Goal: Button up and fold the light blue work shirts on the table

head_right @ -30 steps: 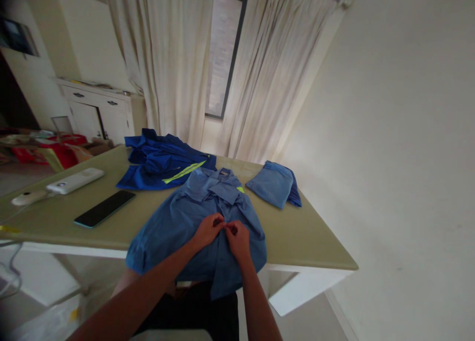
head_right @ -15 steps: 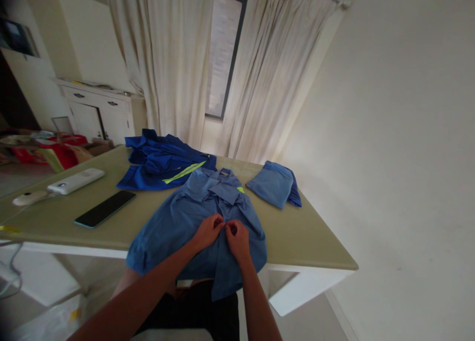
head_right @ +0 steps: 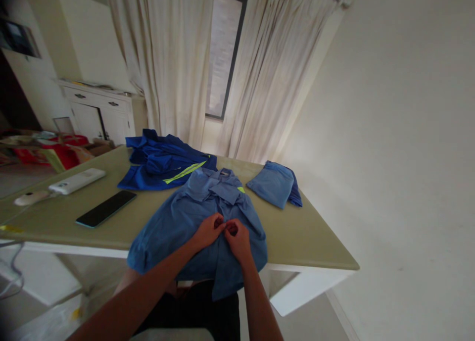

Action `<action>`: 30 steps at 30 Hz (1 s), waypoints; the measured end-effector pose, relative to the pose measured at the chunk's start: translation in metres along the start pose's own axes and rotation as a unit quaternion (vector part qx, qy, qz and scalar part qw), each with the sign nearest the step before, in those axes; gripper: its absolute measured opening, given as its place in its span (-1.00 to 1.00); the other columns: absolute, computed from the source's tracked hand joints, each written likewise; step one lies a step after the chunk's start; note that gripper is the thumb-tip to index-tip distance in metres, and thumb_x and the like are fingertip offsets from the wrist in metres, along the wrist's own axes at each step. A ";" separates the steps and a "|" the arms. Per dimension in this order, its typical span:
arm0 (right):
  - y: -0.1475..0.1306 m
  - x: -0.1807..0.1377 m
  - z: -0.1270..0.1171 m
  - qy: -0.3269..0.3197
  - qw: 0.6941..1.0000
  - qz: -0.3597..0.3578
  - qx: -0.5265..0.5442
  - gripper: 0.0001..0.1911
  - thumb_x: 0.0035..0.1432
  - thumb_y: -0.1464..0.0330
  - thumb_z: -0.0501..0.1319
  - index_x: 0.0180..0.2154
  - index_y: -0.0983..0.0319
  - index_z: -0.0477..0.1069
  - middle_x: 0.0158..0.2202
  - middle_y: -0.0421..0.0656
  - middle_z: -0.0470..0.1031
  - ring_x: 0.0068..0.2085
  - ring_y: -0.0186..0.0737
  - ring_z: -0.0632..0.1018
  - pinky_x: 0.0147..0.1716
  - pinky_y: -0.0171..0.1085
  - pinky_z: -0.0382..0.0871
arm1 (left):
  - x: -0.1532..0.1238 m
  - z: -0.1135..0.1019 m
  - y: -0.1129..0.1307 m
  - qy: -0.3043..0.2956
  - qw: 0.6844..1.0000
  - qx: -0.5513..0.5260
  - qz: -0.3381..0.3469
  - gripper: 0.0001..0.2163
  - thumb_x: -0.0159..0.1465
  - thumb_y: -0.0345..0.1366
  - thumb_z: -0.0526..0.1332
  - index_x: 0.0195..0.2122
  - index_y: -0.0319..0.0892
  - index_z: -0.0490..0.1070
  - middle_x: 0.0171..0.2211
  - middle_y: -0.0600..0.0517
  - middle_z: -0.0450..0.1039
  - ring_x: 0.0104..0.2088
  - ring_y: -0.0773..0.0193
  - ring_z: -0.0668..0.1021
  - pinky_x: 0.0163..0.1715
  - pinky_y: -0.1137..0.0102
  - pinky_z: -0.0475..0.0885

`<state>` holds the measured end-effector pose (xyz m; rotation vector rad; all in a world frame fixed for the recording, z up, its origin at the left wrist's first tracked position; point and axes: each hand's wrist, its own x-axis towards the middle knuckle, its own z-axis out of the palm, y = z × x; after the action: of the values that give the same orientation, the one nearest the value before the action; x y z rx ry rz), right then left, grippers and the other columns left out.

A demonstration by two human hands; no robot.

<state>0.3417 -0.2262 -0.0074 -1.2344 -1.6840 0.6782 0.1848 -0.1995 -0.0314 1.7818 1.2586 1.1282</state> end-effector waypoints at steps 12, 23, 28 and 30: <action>0.001 0.001 0.000 0.027 1.000 0.008 0.011 -0.86 0.12 0.27 0.30 -0.27 0.19 0.51 -0.35 -0.12 0.62 -0.33 -0.09 0.61 -0.27 -0.16 0.52 | 0.010 0.009 0.011 0.010 0.999 0.018 -0.037 -0.96 0.28 -0.35 0.17 -0.32 -0.10 0.37 -0.36 0.04 0.50 -0.29 0.16 0.54 -0.21 0.30 0.39; 0.005 0.012 -0.002 0.018 0.999 0.033 0.011 -0.89 0.05 0.31 0.27 -0.32 0.17 0.44 -0.41 -0.16 0.57 -0.38 -0.14 0.58 -0.36 -0.23 0.47 | 0.021 0.008 0.006 0.017 0.993 -0.108 -0.042 -0.94 0.16 -0.35 0.32 -0.34 -0.15 0.48 -0.34 0.03 0.60 -0.27 0.18 0.61 -0.17 0.30 0.48; 0.006 0.028 0.006 0.047 0.998 0.021 -0.022 -0.89 0.04 0.30 0.26 -0.34 0.17 0.41 -0.43 -0.18 0.55 -0.40 -0.15 0.56 -0.37 -0.24 0.45 | 0.035 0.008 -0.002 0.040 0.984 -0.164 -0.062 -0.88 0.14 -0.33 0.35 -0.29 -0.19 0.51 -0.31 -0.02 0.63 -0.25 0.17 0.63 -0.14 0.28 0.51; 0.008 0.029 0.009 0.048 0.999 0.008 -0.012 -0.88 0.07 0.28 0.25 -0.32 0.17 0.41 -0.41 -0.18 0.55 -0.40 -0.15 0.56 -0.37 -0.24 0.46 | 0.036 0.007 -0.005 0.045 0.980 -0.183 -0.064 -0.86 0.12 -0.32 0.36 -0.28 -0.19 0.52 -0.31 -0.02 0.63 -0.25 0.17 0.63 -0.14 0.27 0.52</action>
<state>0.3352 -0.1951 -0.0079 -1.2775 -1.6091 0.6001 0.1952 -0.1638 -0.0288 1.3724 1.1131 1.2844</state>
